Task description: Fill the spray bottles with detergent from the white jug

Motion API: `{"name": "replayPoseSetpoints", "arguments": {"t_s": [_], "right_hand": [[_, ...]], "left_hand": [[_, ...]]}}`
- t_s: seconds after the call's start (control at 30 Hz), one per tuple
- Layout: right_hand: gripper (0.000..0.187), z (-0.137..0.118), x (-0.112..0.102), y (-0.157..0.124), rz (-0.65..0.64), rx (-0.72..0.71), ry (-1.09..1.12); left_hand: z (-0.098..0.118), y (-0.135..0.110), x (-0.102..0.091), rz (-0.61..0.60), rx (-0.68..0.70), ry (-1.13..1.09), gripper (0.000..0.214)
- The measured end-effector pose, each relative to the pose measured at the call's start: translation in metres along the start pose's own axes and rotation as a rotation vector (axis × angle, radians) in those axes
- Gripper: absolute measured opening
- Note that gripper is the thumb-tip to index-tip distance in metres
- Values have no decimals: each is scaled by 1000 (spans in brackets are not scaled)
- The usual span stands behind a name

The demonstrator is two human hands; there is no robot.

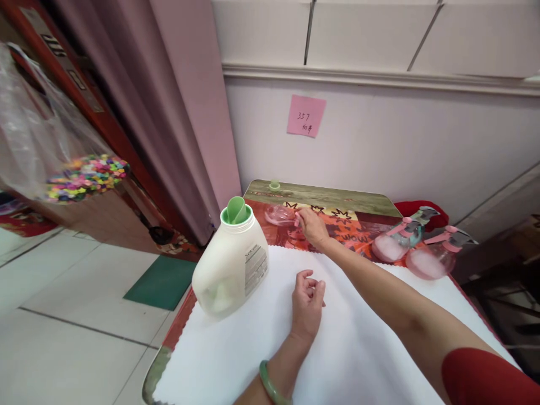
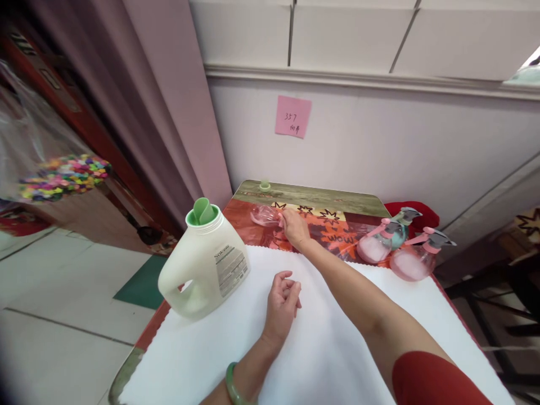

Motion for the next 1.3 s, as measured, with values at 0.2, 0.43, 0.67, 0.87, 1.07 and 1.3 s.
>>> {"name": "replayPoseSetpoints", "arguments": {"t_s": [0.2,0.43,0.67,0.87,1.07,1.3], "right_hand": [[32,-1,-109,-21,40,-73,22],[34,-12,-200,-56,-195,-399,108],[48,-9,-241,-87,274,-35,531],[49,6,-173,-168,505,824,1274],[39,-26,-141,-180,448,1038,1666],[39,-9,-141,-185,512,1304,1794]], "left_hand": [[-1,4,-2,87,-121,-224,72],[23,4,0,-72,-110,-520,84],[34,-21,11,-175,-225,-486,61],[58,-46,10,-78,-206,-483,60],[56,-75,11,-189,59,-151,69],[82,-95,-3,-180,1061,420,65]]}}
Point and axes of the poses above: each hand's wrist, its own y-axis towards the middle knuckle, its own x-axis out of the palm, z = x × y, the point moved 5 cm from there along y, towards the middle knuckle, and after that the axes turned 11 degrees about z, right-handed, at the moved point
